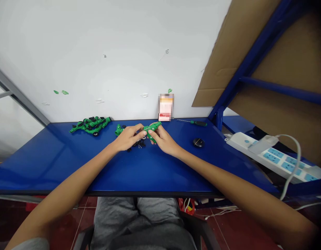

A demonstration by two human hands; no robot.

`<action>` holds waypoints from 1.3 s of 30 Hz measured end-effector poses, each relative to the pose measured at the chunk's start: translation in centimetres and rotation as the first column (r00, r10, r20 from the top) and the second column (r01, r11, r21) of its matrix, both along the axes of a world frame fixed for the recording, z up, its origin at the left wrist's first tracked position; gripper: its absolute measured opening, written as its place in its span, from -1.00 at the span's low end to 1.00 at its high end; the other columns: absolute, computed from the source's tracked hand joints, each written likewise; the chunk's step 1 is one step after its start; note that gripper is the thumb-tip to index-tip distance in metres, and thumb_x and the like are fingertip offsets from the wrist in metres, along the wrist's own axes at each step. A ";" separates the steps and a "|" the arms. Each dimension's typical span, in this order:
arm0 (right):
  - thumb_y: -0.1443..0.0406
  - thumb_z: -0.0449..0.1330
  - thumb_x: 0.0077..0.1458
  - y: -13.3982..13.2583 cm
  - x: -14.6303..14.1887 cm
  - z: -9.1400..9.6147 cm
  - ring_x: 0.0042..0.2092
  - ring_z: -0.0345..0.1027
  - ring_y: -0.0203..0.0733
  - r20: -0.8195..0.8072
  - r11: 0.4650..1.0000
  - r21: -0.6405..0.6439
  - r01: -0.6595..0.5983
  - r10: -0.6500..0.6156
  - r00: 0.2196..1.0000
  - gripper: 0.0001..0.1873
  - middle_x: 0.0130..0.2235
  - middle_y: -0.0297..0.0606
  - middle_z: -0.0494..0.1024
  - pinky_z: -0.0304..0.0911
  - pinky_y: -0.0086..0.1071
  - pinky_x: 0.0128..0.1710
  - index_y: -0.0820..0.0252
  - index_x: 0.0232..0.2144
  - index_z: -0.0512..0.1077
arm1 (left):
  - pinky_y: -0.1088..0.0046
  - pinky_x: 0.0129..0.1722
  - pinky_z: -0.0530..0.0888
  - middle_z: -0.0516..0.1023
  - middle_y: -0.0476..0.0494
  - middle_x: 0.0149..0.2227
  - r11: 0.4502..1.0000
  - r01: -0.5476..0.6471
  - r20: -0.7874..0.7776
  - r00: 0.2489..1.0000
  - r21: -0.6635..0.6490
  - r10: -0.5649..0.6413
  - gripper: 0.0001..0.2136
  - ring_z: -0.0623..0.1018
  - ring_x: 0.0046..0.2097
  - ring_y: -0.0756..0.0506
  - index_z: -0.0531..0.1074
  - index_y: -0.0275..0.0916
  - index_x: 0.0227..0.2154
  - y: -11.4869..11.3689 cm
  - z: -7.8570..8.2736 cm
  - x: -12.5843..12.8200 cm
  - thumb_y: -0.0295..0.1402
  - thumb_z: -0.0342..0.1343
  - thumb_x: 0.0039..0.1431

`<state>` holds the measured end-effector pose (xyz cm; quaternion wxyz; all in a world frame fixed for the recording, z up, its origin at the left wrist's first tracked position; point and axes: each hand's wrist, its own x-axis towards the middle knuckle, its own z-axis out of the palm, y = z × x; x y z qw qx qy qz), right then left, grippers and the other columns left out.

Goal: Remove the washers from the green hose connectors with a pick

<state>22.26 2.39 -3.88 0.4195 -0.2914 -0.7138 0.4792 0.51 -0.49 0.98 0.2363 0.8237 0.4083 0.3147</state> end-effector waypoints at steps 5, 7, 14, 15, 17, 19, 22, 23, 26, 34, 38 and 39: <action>-0.05 0.11 0.43 -0.3 0.0 0.3 -0.38 0.37 -0.21 0.059 0.992 0.120 -0.027 0.020 0.998 -0.67 -0.36 -0.40 0.45 0.31 -0.28 -0.29 0.06 -0.11 0.27 | 0.39 -0.28 0.38 0.53 -0.07 -0.55 0.989 -0.059 0.027 0.998 -0.134 0.063 -0.38 0.50 -0.43 -0.07 0.50 -0.26 -0.48 0.1 0.2 -0.2 0.12 -0.14 0.50; -0.04 0.11 0.43 -0.5 0.0 0.4 -0.39 0.37 -0.21 0.069 0.992 0.125 -0.030 0.022 0.997 -0.67 -0.37 -0.40 0.45 0.30 -0.27 -0.30 0.06 -0.12 0.26 | 0.41 -0.29 0.37 0.58 -0.05 -0.48 0.992 -0.060 0.049 0.997 -0.111 0.066 -0.46 0.51 -0.39 -0.07 0.52 -0.26 -0.36 0.1 0.4 -0.3 0.11 -0.06 0.47; -0.03 0.10 0.44 -0.2 0.1 0.3 -0.39 0.38 -0.23 0.088 0.989 0.148 0.006 -0.020 0.996 -0.68 -0.37 -0.40 0.46 0.30 -0.28 -0.28 0.07 -0.15 0.27 | 0.46 -0.35 0.33 0.63 -0.05 -0.32 0.999 -0.035 0.031 0.999 -0.042 0.037 -0.62 0.44 -0.41 0.00 0.48 -0.23 -0.28 -0.1 0.7 -0.1 -0.01 0.04 0.45; -0.04 0.10 0.44 0.0 0.1 0.1 -0.39 0.38 -0.23 0.078 0.990 0.143 0.010 -0.021 0.997 -0.67 -0.37 -0.40 0.47 0.30 -0.29 -0.29 0.07 -0.15 0.27 | 0.47 -0.37 0.32 0.65 -0.07 -0.23 0.999 -0.024 0.051 0.998 -0.032 0.026 -0.69 0.40 -0.44 0.03 0.48 -0.22 -0.19 -0.1 0.7 -0.1 -0.05 0.11 0.41; -0.06 0.11 0.42 0.5 0.2 -0.2 -0.40 0.38 -0.25 0.040 0.993 0.118 0.016 -0.021 0.999 -0.65 -0.35 -0.41 0.47 0.30 -0.31 -0.31 0.07 -0.15 0.27 | 0.48 -0.42 0.30 0.63 -0.14 0.04 1.000 0.006 0.104 0.995 -0.027 -0.003 -0.64 0.30 -0.50 0.10 0.43 -0.18 0.05 -0.1 0.7 -0.2 -0.13 0.26 0.30; -0.09 0.13 0.40 0.9 0.3 -0.5 -0.41 0.38 -0.26 0.006 0.996 0.083 0.016 -0.016 1.000 -0.62 -0.34 -0.41 0.48 0.30 -0.33 -0.34 0.07 -0.14 0.26 | 0.48 -0.46 0.28 0.57 -0.22 0.18 0.999 0.002 0.133 0.991 -0.049 0.005 -0.44 0.21 -0.54 0.15 0.33 -0.12 0.23 -0.1 0.8 -0.3 -0.17 0.34 0.22; -0.12 0.14 0.39 1.2 0.4 -0.7 -0.41 0.38 -0.26 0.008 0.998 0.064 -0.001 0.000 1.000 -0.58 -0.34 -0.41 0.48 0.31 -0.35 -0.35 0.08 -0.12 0.28 | 0.47 -0.39 0.36 0.66 -0.19 0.03 0.993 -0.102 0.119 0.987 -0.064 0.109 -0.48 0.36 -0.50 0.09 0.39 -0.17 0.19 0.0 0.8 -0.3 -0.07 0.31 0.26; -0.12 0.14 0.39 1.1 0.4 -0.7 -0.40 0.39 -0.26 0.017 0.998 0.067 -0.007 0.006 1.000 -0.57 -0.35 -0.41 0.48 0.31 -0.35 -0.34 0.08 -0.12 0.28 | 0.45 -0.34 0.40 0.69 -0.17 -0.06 0.990 -0.125 0.100 0.987 -0.058 0.130 -0.57 0.45 -0.43 0.04 0.46 -0.20 0.09 0.0 0.8 -0.2 -0.03 0.25 0.31; -0.11 0.12 0.41 1.0 0.4 -0.7 -0.40 0.40 -0.26 0.047 0.997 0.076 -0.016 0.012 0.999 -0.59 -0.37 -0.41 0.47 0.32 -0.34 -0.33 0.09 -0.12 0.29 | 0.40 -0.19 0.45 0.71 -0.13 -0.23 0.995 -0.087 0.023 0.996 -0.052 0.088 -0.62 0.61 -0.22 -0.10 0.55 -0.24 -0.21 0.2 0.7 -0.1 -0.01 0.07 0.44; -0.18 0.21 0.32 1.0 0.1 -0.4 -0.45 0.41 -0.30 -0.073 0.991 -0.065 -0.116 0.112 0.991 -0.50 -0.32 -0.36 0.54 0.30 -0.36 -0.44 0.11 -0.19 0.30 | 0.53 -0.48 0.26 0.64 -0.01 -0.11 0.999 -0.035 0.046 0.998 -0.030 0.036 -0.69 0.21 -0.54 0.13 0.47 -0.17 -0.02 0.2 0.5 -0.3 -0.20 0.31 0.23; -0.19 0.24 0.31 0.8 0.1 -0.2 -0.46 0.42 -0.29 -0.114 0.974 -0.169 -0.149 0.131 0.985 -0.48 -0.32 -0.34 0.55 0.33 -0.36 -0.44 0.13 -0.20 0.33 | 0.53 -0.45 0.27 0.63 -0.03 -0.10 0.998 -0.045 0.028 0.999 0.037 0.044 -0.73 0.26 -0.49 0.10 0.49 -0.17 -0.03 -0.1 0.7 -0.1 -0.29 0.26 0.22; -0.19 0.24 0.30 0.8 0.2 -0.2 -0.46 0.42 -0.29 -0.121 0.973 -0.171 -0.152 0.132 0.984 -0.48 -0.34 -0.35 0.54 0.34 -0.35 -0.44 0.13 -0.20 0.33 | 0.52 -0.45 0.28 0.63 -0.05 -0.08 0.998 -0.049 0.026 0.998 0.029 0.048 -0.68 0.26 -0.49 0.10 0.48 -0.16 0.00 -0.2 0.8 -0.1 -0.27 0.28 0.21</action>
